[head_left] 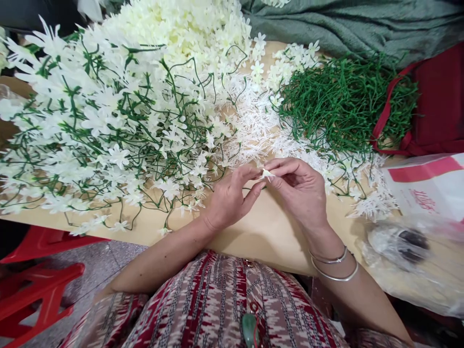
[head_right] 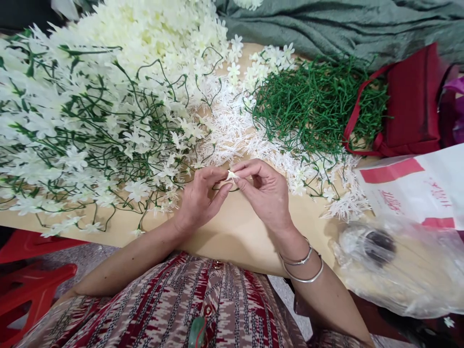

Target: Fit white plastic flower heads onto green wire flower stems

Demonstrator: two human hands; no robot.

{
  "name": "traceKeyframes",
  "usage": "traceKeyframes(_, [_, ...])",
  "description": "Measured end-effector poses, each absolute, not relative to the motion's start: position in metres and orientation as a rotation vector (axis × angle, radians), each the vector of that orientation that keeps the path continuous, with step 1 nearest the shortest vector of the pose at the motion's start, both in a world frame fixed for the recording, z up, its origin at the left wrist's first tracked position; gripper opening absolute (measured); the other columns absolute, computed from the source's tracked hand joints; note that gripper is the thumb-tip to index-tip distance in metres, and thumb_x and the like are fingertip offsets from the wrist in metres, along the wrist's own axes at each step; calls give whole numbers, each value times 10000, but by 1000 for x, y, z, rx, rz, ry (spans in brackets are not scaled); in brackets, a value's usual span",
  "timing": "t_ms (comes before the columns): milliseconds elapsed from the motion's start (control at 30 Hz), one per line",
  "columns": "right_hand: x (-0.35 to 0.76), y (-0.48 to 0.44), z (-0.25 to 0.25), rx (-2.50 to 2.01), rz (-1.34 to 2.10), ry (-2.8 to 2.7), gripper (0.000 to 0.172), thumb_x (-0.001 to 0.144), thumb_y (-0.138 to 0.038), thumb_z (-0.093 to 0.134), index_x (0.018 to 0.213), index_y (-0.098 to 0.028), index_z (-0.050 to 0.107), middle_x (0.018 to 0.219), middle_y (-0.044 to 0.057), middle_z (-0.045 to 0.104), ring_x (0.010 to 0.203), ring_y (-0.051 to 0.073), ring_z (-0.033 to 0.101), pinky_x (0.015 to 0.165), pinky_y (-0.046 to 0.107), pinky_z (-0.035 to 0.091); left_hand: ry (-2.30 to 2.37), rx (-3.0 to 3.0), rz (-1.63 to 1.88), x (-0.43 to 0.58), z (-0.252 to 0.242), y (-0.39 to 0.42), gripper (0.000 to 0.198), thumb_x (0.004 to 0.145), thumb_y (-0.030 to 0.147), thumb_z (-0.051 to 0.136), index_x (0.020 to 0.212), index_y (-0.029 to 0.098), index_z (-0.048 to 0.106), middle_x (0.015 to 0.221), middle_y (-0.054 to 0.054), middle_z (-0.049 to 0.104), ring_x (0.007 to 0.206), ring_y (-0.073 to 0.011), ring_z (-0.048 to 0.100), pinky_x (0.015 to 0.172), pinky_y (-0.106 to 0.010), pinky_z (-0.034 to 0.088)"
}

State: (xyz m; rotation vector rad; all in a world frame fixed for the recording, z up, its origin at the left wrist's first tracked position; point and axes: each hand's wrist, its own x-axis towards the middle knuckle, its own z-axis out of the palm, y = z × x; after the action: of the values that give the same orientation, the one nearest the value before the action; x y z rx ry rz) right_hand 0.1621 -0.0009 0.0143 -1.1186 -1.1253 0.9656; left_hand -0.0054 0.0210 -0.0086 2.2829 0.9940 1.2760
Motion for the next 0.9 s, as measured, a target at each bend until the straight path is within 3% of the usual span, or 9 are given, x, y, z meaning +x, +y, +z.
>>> traceKeyframes(233, [168, 1, 18, -1108, 918, -1149, 187, 785, -337, 879, 737, -272, 710, 829, 9, 763, 881, 207, 732, 831, 399, 604, 901, 2146, 1340, -7, -4, 22, 203, 1029, 212, 629, 1221, 195, 564, 1071, -65, 763, 965, -139, 763, 846, -271, 647])
traceKeyframes(333, [167, 0, 18, -1131, 911, -1182, 170, 804, -313, 859, 747, -267, 705, 832, 9, 756, 840, 191, 721, 773, 366, 598, 799, 2180, 1383, -8, -1, 22, 174, 1020, 187, 634, 1187, 202, 592, 1066, -68, 773, 1014, -158, 755, 891, -304, 639])
traceKeyframes(533, [178, -1, 14, -1210, 816, -1156, 135, 821, -244, 834, 905, -274, 732, 885, -1, 734, 833, 170, 685, 773, 334, 568, 938, 2147, 1385, -9, 1, 24, 118, 1030, 161, 603, 1145, 186, 605, 981, -47, 739, 880, -125, 707, 761, -240, 593])
traceKeyframes(667, [197, 4, 8, -1219, 748, -1132, 124, 839, -220, 813, 920, -300, 765, 930, 25, 731, 873, 198, 676, 781, 364, 538, 909, 2444, 1109, -11, -2, 25, 76, 1024, 213, 631, 1089, 172, 632, 1050, -72, 731, 961, -180, 704, 860, -319, 575])
traceKeyframes(767, [206, 7, 7, -1236, 699, -1129, 128, 830, -242, 829, 876, -330, 748, 922, 33, 715, 894, 227, 674, 810, 405, 536, 934, 2670, 852, -12, -6, 23, 165, 1026, 333, 646, 1044, 170, 668, 1102, -85, 719, 982, -224, 687, 894, -386, 526])
traceKeyframes(900, [210, 8, 9, -1266, 666, -1152, 127, 837, -300, 835, 832, -335, 712, 901, 39, 698, 878, 248, 671, 797, 443, 542, 976, 2751, 743, -9, -15, 21, 196, 1074, 280, 549, 997, 178, 698, 1084, -64, 715, 976, -220, 663, 922, -405, 459])
